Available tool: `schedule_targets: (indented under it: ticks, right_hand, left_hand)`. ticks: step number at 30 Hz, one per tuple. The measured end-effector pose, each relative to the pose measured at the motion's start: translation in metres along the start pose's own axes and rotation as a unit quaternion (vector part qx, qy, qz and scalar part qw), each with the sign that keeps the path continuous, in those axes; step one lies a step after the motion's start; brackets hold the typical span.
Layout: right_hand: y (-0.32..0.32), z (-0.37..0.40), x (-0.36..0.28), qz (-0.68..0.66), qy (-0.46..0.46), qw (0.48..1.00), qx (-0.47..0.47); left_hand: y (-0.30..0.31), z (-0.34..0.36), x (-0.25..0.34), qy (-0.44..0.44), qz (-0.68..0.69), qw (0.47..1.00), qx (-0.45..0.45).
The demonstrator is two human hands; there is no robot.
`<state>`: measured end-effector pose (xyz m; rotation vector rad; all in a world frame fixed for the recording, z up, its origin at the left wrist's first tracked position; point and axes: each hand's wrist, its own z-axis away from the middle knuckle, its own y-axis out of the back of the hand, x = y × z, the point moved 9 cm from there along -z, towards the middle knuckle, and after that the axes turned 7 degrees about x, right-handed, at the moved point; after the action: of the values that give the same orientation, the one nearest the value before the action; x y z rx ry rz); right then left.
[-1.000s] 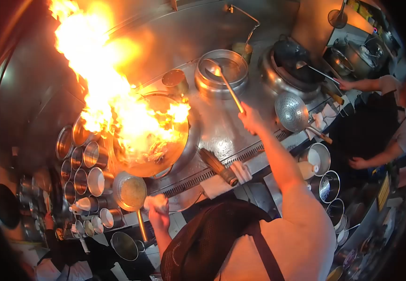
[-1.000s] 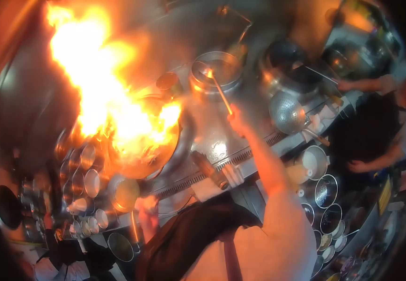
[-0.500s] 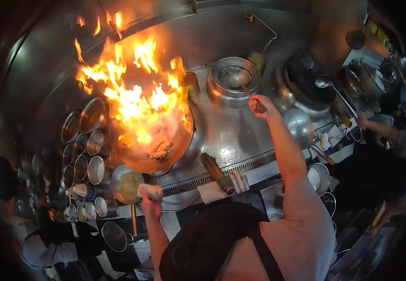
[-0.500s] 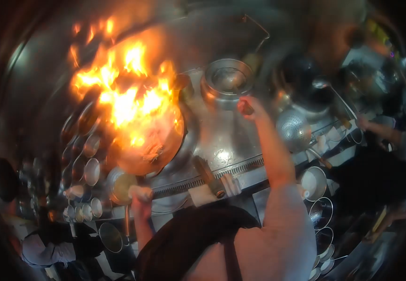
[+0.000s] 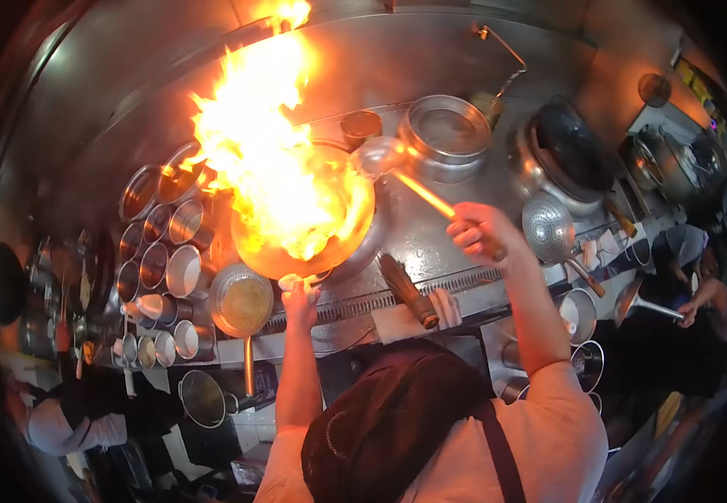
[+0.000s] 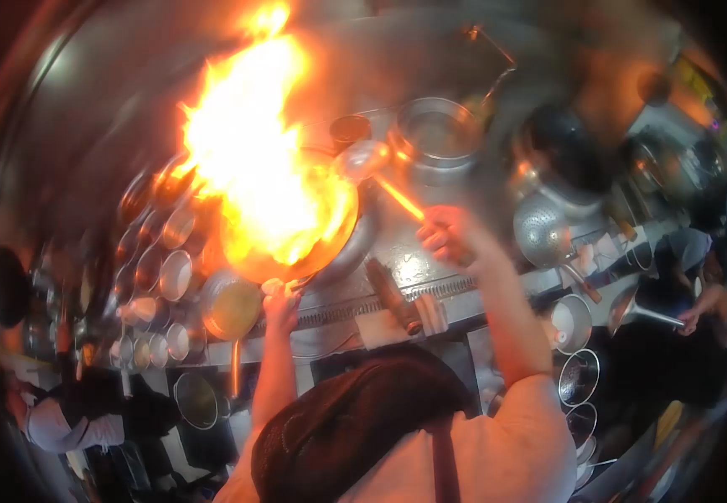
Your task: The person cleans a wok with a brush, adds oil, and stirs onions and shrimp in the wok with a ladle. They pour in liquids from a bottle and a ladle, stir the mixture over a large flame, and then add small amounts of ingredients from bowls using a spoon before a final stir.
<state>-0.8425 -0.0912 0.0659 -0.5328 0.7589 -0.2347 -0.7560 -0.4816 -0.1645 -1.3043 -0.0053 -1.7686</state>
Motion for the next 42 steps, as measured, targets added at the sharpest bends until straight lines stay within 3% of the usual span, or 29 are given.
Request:
schedule_targets:
  ticks: [2,6,8,10,11,13,15,17,21,23,26,30,33,35,36,38,41,42]
  right_hand:
    - [-0.019,0.002,0.02,0.12,0.057,0.991,0.002]
    - [-0.03,-0.001,0.062,0.249,0.057,0.967,-0.008]
    - [-0.019,-0.003,0.075,0.291,0.064,0.955,-0.009]
    - [-0.01,-0.012,0.07,0.435,0.213,0.875,-0.013]
    - [0.001,-0.02,0.075,0.433,0.214,0.876,-0.012]
    - [0.019,-0.027,0.056,0.497,0.353,0.79,0.069]
    - [0.045,-0.05,0.046,0.49,0.356,0.789,0.102]
    - [0.075,-0.072,0.02,0.343,0.36,0.856,0.144]
    - [0.123,-0.106,-0.044,0.309,0.261,0.887,0.222]
    - [0.146,-0.135,-0.072,0.326,0.272,0.88,0.213]
    - [0.167,-0.156,-0.094,0.301,0.244,0.887,0.25]
    - [0.18,-0.191,-0.116,0.314,0.247,0.888,0.23]
    - [0.171,-0.209,-0.124,0.262,0.235,0.92,0.174]
    - [0.158,-0.208,-0.114,-0.046,0.155,0.983,0.089]
    - [0.154,-0.199,-0.117,-0.042,0.158,0.983,0.088]
    - [0.135,-0.178,-0.112,-0.186,0.095,0.978,-0.008]
    - [0.102,-0.128,-0.108,-0.211,0.061,0.972,-0.08]
    - [0.097,-0.115,-0.106,-0.209,0.062,0.973,-0.08]
  left_hand:
    - [-0.001,0.004,0.001,0.007,0.001,1.0,0.003]
    - [-0.008,0.007,0.003,0.0,-0.018,0.999,-0.048]
    - [-0.004,0.013,0.004,0.003,-0.041,0.999,-0.025]
    - [0.005,0.021,0.007,0.009,-0.047,0.999,0.017]
    - [0.012,0.024,0.009,0.009,-0.05,0.999,0.016]
    - [0.026,0.032,0.009,0.042,-0.049,0.998,-0.028]
    - [0.038,0.052,0.018,0.055,-0.028,0.998,-0.023]
    - [0.048,0.07,0.025,0.066,-0.003,0.998,-0.018]
    - [0.071,0.101,0.036,0.073,0.019,0.996,0.041]
    - [0.076,0.119,0.045,0.048,0.03,0.992,0.116]
    - [0.088,0.127,0.046,0.049,0.036,0.99,0.129]
    - [0.091,0.127,0.044,0.037,0.051,0.992,0.112]
    - [0.075,0.131,0.049,-0.004,0.028,0.996,0.083]
    - [0.072,0.129,0.047,0.003,0.033,0.997,0.075]
    - [0.067,0.13,0.048,0.006,0.037,0.996,0.075]
    - [0.059,0.13,0.05,0.01,0.045,0.996,0.074]
    - [0.04,0.127,0.053,0.019,0.043,0.998,0.042]
    - [0.03,0.127,0.059,-0.014,-0.041,0.999,0.027]
